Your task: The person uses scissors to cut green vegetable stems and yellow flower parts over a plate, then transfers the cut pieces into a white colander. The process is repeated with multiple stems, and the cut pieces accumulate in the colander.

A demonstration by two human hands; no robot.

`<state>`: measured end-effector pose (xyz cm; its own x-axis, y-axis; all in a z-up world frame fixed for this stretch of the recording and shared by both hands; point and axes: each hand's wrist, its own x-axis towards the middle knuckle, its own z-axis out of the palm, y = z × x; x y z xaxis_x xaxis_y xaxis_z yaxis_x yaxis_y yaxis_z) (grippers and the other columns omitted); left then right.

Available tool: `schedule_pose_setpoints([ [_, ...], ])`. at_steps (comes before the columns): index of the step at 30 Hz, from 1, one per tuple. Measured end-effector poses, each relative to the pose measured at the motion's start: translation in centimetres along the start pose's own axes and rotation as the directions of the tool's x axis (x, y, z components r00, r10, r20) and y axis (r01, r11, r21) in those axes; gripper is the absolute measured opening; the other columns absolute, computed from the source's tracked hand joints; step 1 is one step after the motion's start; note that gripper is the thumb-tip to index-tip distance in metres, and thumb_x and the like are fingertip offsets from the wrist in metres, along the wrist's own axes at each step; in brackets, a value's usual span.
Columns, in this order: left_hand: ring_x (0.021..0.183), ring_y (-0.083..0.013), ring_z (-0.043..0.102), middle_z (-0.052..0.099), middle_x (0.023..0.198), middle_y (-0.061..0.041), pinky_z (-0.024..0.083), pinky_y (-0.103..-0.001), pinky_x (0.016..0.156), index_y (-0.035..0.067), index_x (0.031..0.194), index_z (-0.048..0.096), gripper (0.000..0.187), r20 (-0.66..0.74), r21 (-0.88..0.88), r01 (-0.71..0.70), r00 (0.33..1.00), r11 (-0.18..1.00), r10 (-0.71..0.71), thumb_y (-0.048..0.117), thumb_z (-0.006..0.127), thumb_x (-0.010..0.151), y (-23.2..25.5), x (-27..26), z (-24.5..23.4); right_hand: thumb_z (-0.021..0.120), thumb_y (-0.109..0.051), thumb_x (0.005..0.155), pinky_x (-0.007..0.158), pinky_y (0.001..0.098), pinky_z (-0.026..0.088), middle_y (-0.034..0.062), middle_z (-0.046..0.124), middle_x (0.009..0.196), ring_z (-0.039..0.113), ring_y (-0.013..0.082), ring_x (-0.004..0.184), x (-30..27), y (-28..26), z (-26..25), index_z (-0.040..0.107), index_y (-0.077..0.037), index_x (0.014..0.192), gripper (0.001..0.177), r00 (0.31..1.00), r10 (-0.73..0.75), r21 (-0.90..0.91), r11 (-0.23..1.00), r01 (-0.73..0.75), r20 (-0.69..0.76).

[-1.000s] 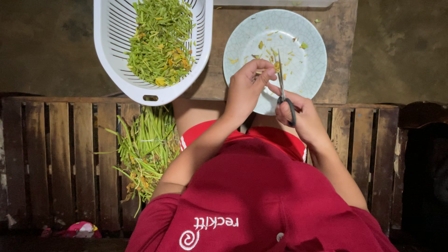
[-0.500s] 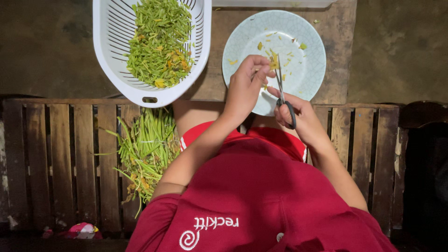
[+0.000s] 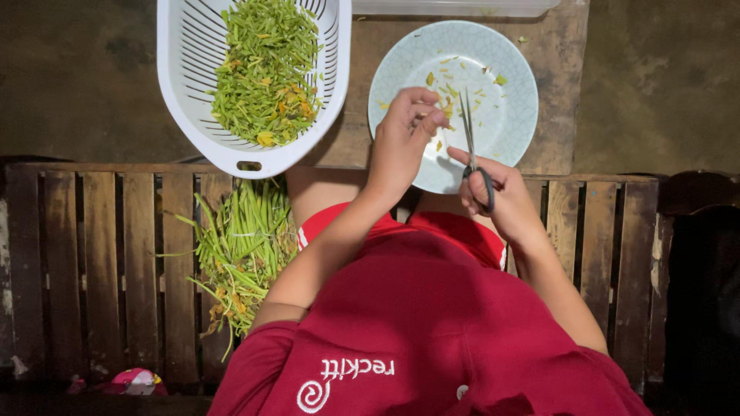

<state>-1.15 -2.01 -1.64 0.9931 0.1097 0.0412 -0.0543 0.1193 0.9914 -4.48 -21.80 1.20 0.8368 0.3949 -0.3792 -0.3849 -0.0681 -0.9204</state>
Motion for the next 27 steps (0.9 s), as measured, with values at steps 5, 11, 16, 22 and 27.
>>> schedule_pose_setpoints([
  [5,0.087,-0.0106,0.07,0.073,0.095,-0.006,0.054,-0.025,0.075,0.001,0.111,0.06,0.016,0.023,-0.11,0.003,1.0,0.994,-0.001,0.013,0.066,0.102,-0.4,0.2,0.5,0.066,-0.057,0.093,0.055,0.0213,0.035,-0.0054,0.053,0.073,0.047,0.0052,0.062,0.0,0.5,0.1,0.056,-0.007,0.149,0.076,0.996,-0.042,-0.054,0.997,0.047,0.081],
  [11,0.087,-0.0094,0.072,0.07,0.091,-0.004,0.055,-0.025,0.073,0.004,0.105,0.063,0.012,0.036,-0.008,-0.001,0.999,1.0,0.001,0.015,0.067,0.102,-0.4,-0.4,0.8,0.067,-0.05,0.095,0.055,0.021,0.038,-0.0047,0.054,0.072,0.049,0.0049,0.061,0.3,0.6,0.5,0.057,-0.007,0.149,0.07,0.997,-0.058,-0.083,0.995,0.062,0.046],
  [16,0.084,-0.0096,0.071,0.072,0.089,-0.003,0.053,-0.024,0.071,0.005,0.108,0.064,0.013,0.014,0.003,0.057,0.998,0.998,-0.057,0.017,0.065,0.103,-0.6,-0.2,0.6,0.068,-0.04,0.097,0.053,0.021,0.036,-0.0022,0.056,0.069,0.05,0.0055,0.057,0.2,0.7,0.7,0.061,-0.007,0.147,0.06,0.997,-0.012,-0.055,0.998,0.008,-0.079],
  [22,0.088,-0.0095,0.07,0.069,0.097,-0.004,0.055,-0.026,0.073,0.003,0.112,0.061,0.014,0.057,-0.078,0.041,0.998,0.996,-0.036,0.016,0.06,0.106,-0.7,-0.8,1.1,0.082,-0.01,0.093,0.083,0.0204,0.052,-0.0024,0.064,0.106,0.059,0.005,0.094,2.7,-0.2,1.2,0.055,-0.004,0.147,0.061,0.906,-0.335,-0.103,0.942,0.318,-0.259],
  [27,0.086,-0.0118,0.074,0.078,0.093,-0.009,0.058,-0.027,0.076,0.0,0.108,0.06,0.017,0.08,0.047,0.086,0.993,0.995,-0.089,0.017,0.062,0.107,-0.2,-1.1,0.7,0.082,-0.002,0.088,0.092,0.0269,0.061,0.0031,0.071,0.111,0.069,0.0099,0.103,4.7,-1.1,1.3,0.058,-0.003,0.133,0.051,0.906,-0.369,-0.02,0.928,0.373,-0.207],
])
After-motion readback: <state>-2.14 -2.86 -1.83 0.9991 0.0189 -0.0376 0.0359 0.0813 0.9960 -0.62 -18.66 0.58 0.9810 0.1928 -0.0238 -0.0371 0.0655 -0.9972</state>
